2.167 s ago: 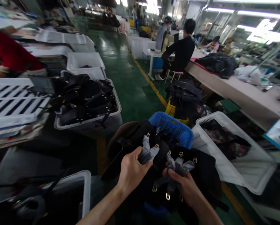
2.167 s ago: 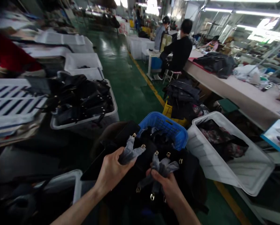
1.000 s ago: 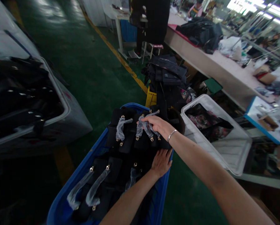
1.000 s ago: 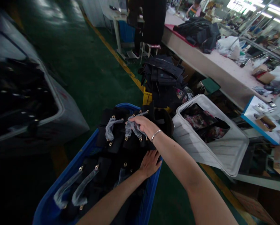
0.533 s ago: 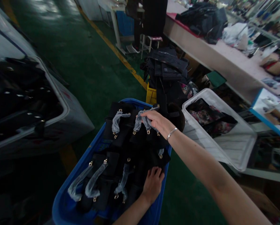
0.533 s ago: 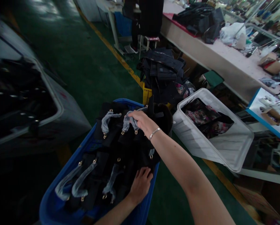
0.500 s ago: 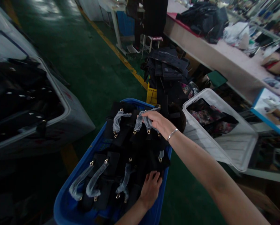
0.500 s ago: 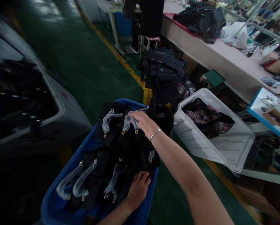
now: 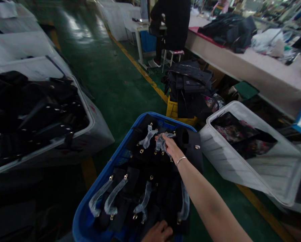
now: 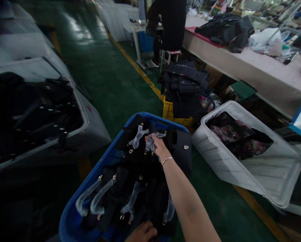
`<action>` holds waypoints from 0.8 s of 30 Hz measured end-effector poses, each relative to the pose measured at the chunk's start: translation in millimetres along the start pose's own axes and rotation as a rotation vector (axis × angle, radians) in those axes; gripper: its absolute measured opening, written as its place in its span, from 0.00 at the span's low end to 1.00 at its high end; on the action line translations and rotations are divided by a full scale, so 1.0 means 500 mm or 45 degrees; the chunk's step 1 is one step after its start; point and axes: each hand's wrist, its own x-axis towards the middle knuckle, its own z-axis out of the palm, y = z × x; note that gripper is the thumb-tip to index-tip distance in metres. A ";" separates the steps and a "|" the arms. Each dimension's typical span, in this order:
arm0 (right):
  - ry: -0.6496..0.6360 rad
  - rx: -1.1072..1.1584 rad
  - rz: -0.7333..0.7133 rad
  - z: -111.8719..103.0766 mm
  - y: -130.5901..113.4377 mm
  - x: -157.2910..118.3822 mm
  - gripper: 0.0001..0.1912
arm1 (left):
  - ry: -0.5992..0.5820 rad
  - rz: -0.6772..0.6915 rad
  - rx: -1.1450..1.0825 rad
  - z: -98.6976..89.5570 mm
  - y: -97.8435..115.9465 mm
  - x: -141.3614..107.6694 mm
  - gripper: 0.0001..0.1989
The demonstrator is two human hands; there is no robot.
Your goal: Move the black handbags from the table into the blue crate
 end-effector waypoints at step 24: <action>0.441 -1.306 -0.414 -0.185 0.007 -0.097 0.26 | 0.808 -0.783 -0.090 -0.675 -0.380 0.260 0.37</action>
